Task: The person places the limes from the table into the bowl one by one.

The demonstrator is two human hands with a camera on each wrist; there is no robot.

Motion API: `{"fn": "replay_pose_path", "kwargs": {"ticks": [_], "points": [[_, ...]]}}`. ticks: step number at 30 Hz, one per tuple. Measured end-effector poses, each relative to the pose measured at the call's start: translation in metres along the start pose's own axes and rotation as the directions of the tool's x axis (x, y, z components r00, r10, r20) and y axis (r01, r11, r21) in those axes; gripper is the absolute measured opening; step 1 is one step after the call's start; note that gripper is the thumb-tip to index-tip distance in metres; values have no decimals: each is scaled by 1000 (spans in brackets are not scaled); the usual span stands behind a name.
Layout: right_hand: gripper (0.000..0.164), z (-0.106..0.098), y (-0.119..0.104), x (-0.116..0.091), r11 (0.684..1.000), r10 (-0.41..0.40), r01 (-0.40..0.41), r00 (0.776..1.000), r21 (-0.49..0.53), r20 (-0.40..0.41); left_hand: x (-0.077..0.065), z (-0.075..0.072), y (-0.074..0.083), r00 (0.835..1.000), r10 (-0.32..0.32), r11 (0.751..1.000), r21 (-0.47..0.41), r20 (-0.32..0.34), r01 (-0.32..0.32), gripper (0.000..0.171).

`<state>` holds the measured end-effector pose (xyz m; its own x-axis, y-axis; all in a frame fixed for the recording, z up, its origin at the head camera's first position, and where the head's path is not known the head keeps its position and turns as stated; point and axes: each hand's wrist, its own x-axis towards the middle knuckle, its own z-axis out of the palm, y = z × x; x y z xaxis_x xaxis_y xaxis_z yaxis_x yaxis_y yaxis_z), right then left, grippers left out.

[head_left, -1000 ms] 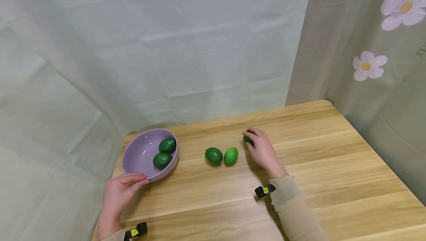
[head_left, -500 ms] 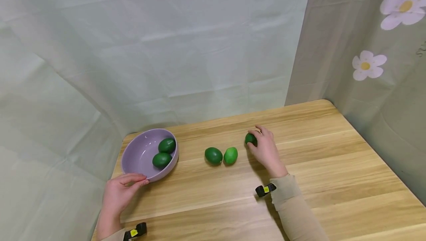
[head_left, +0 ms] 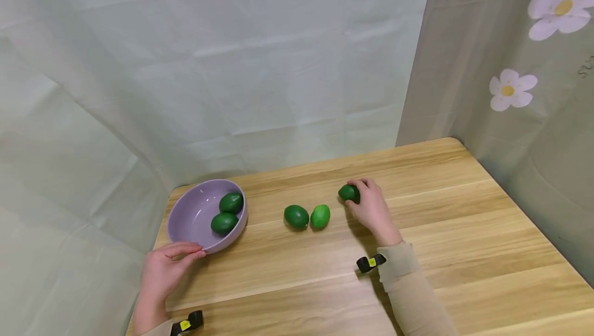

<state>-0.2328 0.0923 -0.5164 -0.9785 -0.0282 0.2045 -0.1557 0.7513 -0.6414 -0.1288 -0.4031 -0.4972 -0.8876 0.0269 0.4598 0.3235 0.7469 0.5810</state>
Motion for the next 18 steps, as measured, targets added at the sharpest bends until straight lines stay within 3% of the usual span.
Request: {"fn": "replay_pose_path", "kwargs": {"ticks": [13,18], "points": [[56,-1,0,0,999,47,-47,999,5,20,1,0,1,1000,23,1000,-3,-7,-23,26],[65,-2,0,0,998,61,-61,998,-13,33,1,-1,2,999,33,999,-4,-6,-33,26]]}}
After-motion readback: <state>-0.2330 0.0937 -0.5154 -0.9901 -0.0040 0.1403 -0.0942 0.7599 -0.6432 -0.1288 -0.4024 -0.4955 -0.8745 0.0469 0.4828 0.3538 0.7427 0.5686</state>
